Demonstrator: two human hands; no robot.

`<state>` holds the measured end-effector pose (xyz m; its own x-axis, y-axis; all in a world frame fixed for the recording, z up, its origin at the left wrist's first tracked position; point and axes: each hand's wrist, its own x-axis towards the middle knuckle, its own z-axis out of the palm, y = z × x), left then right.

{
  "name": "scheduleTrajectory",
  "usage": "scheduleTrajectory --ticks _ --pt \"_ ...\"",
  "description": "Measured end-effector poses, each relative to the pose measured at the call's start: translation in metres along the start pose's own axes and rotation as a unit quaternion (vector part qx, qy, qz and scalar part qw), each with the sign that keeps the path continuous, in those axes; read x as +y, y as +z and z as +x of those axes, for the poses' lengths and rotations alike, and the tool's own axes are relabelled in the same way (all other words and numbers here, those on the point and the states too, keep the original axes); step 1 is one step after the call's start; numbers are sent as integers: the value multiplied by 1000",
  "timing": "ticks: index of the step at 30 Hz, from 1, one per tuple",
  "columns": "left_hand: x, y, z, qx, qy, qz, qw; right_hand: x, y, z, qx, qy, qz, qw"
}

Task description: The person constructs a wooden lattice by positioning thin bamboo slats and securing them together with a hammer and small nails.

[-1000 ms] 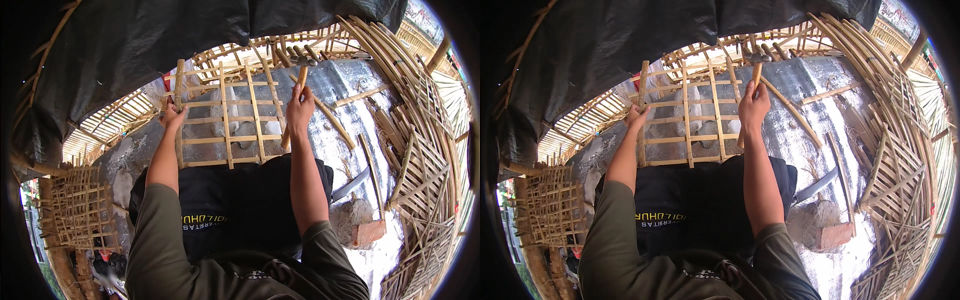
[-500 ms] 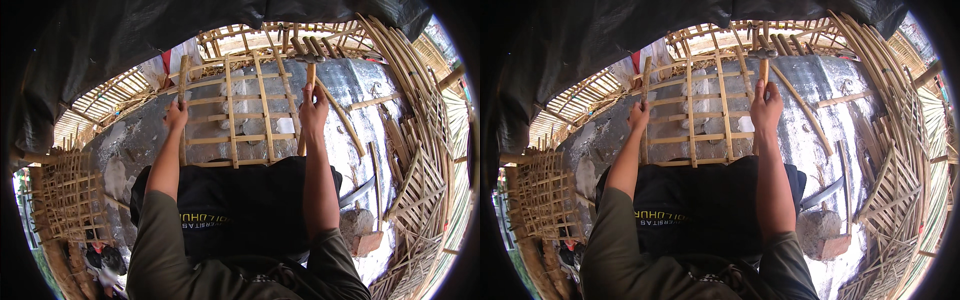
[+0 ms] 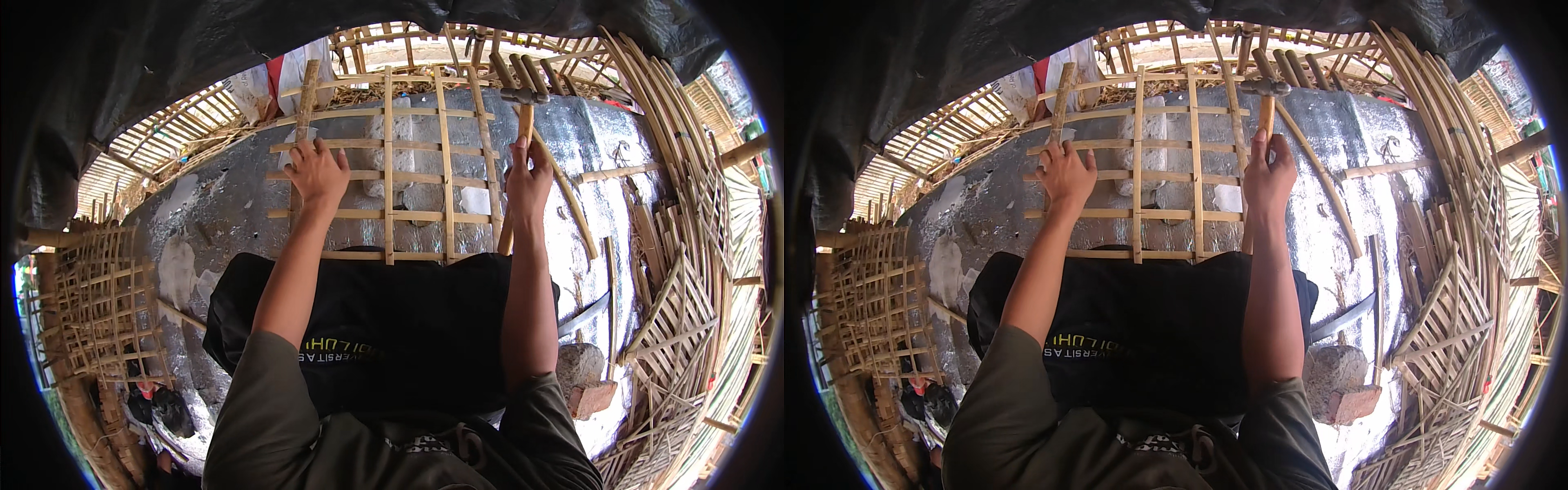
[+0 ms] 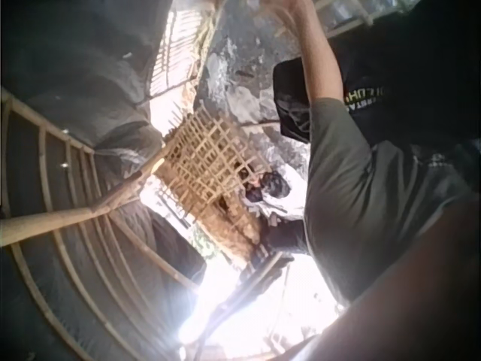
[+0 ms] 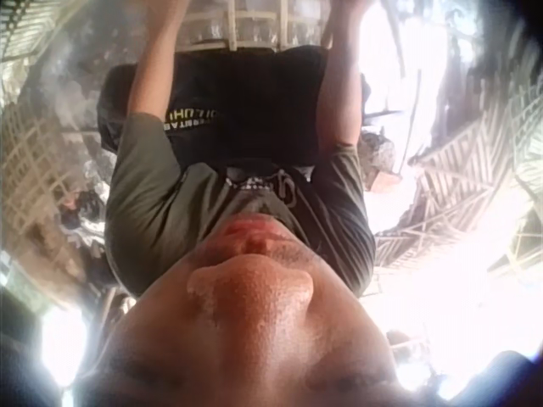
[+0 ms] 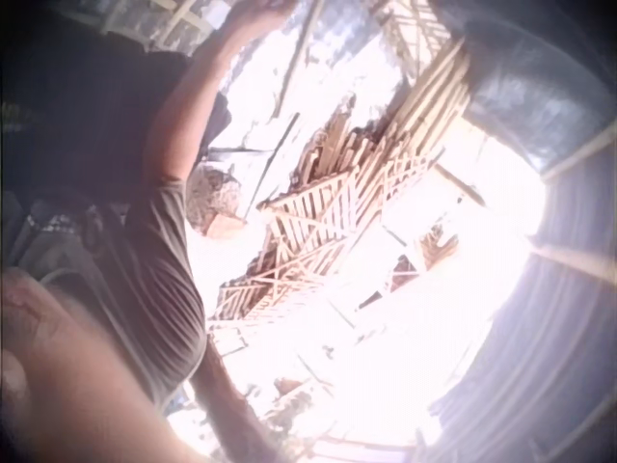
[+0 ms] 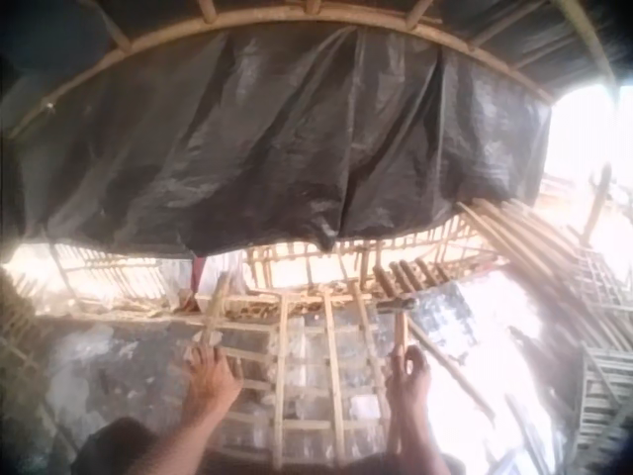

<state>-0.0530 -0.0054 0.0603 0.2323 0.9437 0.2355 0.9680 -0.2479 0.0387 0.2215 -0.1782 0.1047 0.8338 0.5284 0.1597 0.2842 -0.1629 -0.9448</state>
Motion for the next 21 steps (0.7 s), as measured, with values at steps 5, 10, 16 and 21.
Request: scheduleTrajectory --ticks 5,10,16,21 --pt "46 8 -42 -168 -45 -168 970 3 -5 4 16 -13 11 1000" --pt "63 31 -59 -187 -69 -217 955 -1 -7 0 7 6 21 1000" --pt "83 51 -68 -88 -108 -208 968 12 -11 5 35 -28 -11 999" --pt "80 62 -74 51 -73 -184 979 0 -15 -1 43 -8 8 999"
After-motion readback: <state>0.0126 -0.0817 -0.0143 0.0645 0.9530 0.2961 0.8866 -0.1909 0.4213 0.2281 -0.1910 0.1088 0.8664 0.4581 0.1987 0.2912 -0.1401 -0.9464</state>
